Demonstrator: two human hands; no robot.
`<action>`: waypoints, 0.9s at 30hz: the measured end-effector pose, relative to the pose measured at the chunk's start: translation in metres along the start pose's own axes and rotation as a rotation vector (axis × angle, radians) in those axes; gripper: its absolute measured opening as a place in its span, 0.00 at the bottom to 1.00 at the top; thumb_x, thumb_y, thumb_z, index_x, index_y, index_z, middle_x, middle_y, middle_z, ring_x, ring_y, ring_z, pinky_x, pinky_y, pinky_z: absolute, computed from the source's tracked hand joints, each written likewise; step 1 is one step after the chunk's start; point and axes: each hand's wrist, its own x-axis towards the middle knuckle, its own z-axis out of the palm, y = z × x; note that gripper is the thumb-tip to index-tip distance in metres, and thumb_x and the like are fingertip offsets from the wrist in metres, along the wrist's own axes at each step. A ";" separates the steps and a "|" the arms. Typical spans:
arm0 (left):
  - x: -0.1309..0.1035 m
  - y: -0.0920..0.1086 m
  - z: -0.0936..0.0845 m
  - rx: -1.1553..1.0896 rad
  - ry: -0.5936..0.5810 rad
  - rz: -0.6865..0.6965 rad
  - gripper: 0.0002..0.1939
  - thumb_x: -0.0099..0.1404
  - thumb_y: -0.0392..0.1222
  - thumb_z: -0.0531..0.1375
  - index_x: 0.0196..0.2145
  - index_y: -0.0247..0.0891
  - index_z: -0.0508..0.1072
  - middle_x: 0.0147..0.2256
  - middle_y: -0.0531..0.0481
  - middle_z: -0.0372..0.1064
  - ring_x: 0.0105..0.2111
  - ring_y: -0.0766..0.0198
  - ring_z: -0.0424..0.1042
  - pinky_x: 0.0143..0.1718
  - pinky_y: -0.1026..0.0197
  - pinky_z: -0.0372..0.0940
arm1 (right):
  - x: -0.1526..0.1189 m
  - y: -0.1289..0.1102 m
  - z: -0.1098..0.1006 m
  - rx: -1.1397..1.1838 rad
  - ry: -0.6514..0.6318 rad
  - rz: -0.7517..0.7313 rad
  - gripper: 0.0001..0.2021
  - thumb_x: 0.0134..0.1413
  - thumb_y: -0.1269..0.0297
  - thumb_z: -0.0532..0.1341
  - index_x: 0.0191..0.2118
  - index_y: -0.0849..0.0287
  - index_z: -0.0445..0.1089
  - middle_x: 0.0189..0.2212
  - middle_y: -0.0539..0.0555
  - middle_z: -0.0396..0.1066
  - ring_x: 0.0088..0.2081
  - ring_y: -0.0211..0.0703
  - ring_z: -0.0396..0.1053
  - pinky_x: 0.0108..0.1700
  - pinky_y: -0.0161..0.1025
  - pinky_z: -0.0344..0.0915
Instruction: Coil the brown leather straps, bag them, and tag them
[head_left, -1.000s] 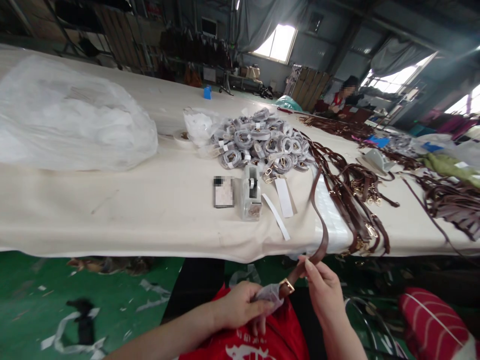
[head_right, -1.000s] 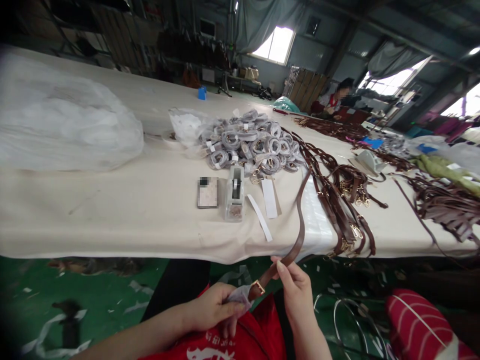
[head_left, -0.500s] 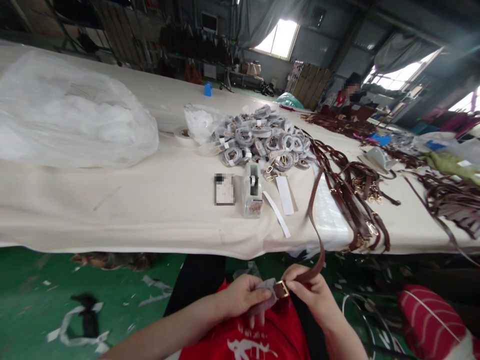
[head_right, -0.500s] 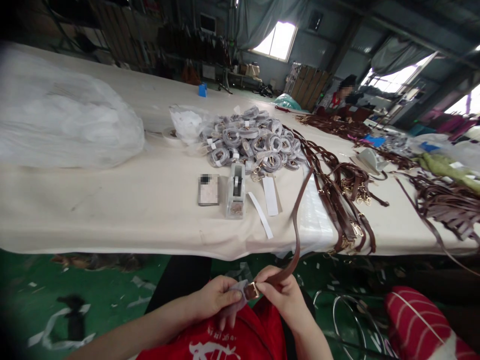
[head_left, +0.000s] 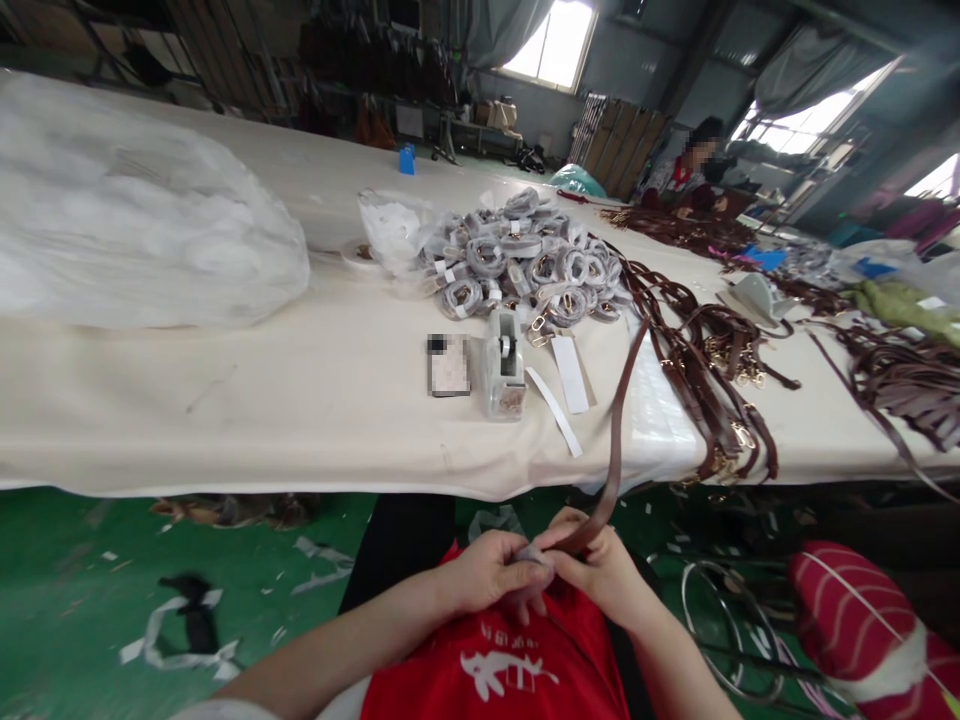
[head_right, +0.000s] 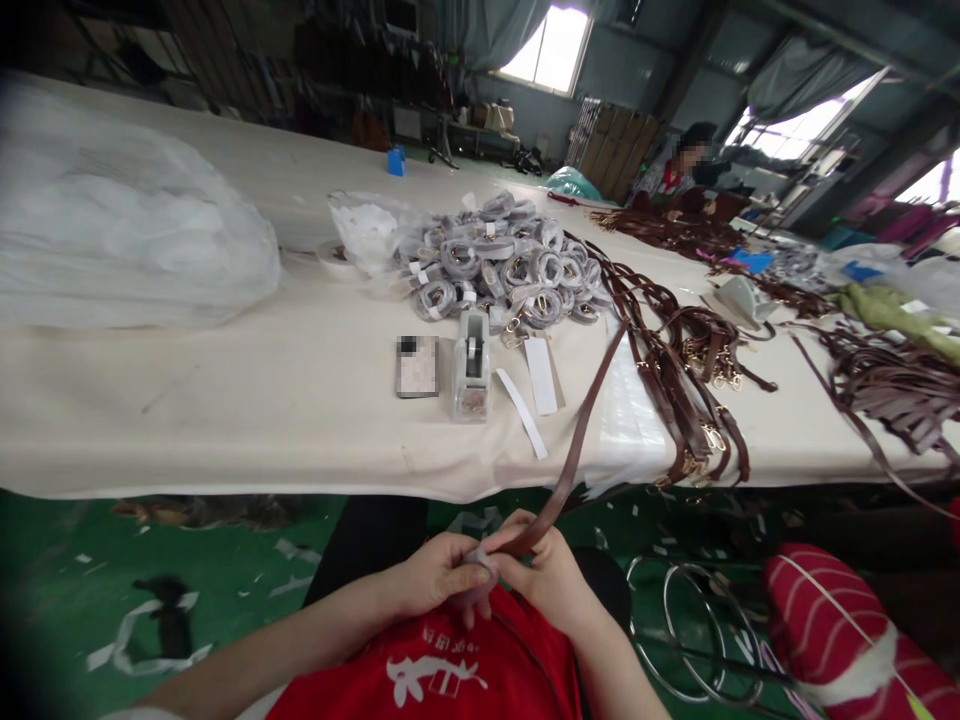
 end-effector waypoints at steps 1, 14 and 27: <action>0.000 0.000 0.000 0.018 0.000 0.001 0.32 0.53 0.71 0.63 0.32 0.35 0.69 0.25 0.48 0.74 0.17 0.66 0.70 0.19 0.66 0.61 | 0.000 0.002 -0.001 0.025 0.035 0.000 0.10 0.54 0.57 0.69 0.40 0.53 0.81 0.34 0.54 0.72 0.35 0.46 0.72 0.39 0.40 0.71; 0.002 0.004 0.006 0.238 0.212 0.038 0.31 0.62 0.72 0.51 0.33 0.38 0.66 0.17 0.56 0.66 0.09 0.71 0.55 0.09 0.69 0.46 | -0.008 0.000 -0.003 0.025 0.284 -0.029 0.21 0.65 0.46 0.55 0.44 0.54 0.81 0.36 0.58 0.79 0.39 0.53 0.75 0.45 0.47 0.72; -0.007 0.011 0.009 0.358 0.168 0.161 0.32 0.69 0.70 0.42 0.33 0.38 0.66 0.24 0.50 0.70 0.19 0.66 0.68 0.20 0.67 0.60 | -0.008 0.019 0.009 0.130 0.418 0.026 0.20 0.62 0.45 0.59 0.45 0.54 0.81 0.45 0.59 0.78 0.46 0.55 0.75 0.50 0.47 0.72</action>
